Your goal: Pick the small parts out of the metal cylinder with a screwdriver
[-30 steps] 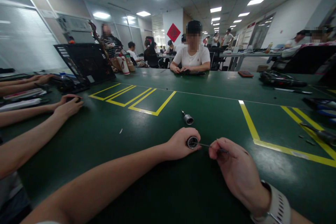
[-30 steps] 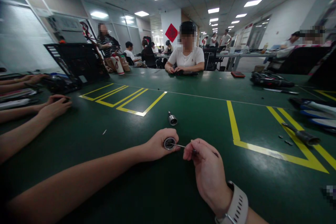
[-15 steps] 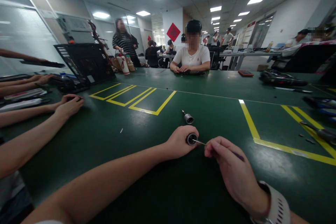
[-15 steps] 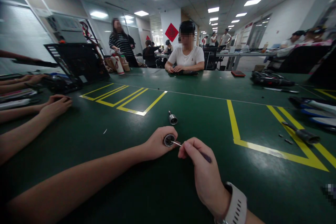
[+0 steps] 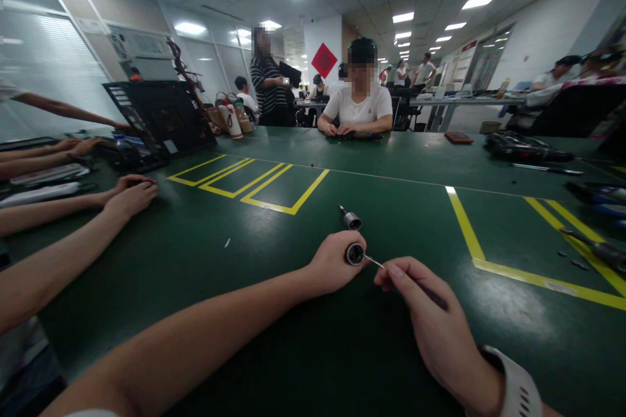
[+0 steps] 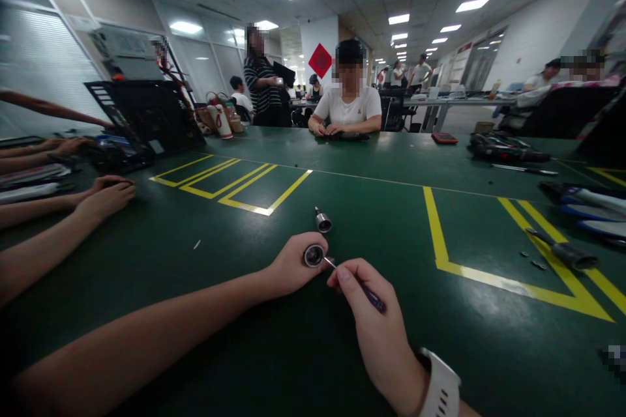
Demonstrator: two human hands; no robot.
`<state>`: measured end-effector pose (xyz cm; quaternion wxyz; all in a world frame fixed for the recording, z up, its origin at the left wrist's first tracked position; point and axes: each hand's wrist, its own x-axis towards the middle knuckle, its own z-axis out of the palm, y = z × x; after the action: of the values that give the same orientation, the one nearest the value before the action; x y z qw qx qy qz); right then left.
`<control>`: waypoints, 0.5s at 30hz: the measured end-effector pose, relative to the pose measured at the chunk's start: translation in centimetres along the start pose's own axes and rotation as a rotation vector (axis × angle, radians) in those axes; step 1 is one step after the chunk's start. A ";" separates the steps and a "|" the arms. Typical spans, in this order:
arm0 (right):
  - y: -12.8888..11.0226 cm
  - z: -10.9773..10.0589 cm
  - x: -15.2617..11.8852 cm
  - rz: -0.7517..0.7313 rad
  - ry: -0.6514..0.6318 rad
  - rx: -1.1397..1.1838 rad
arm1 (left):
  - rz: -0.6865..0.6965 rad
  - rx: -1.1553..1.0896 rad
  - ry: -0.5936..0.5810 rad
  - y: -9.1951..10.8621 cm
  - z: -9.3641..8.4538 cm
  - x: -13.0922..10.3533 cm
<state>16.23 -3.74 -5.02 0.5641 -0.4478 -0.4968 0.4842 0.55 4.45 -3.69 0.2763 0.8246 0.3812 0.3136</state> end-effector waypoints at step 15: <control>-1.1 0.4 0.5 0.181 -0.051 0.377 | -0.006 -0.078 0.017 -0.3 0.1 0.1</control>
<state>15.96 -3.40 -3.81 0.5792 -0.3648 -0.3694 0.6284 0.55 4.66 -3.95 0.3060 0.8093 0.3737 0.3342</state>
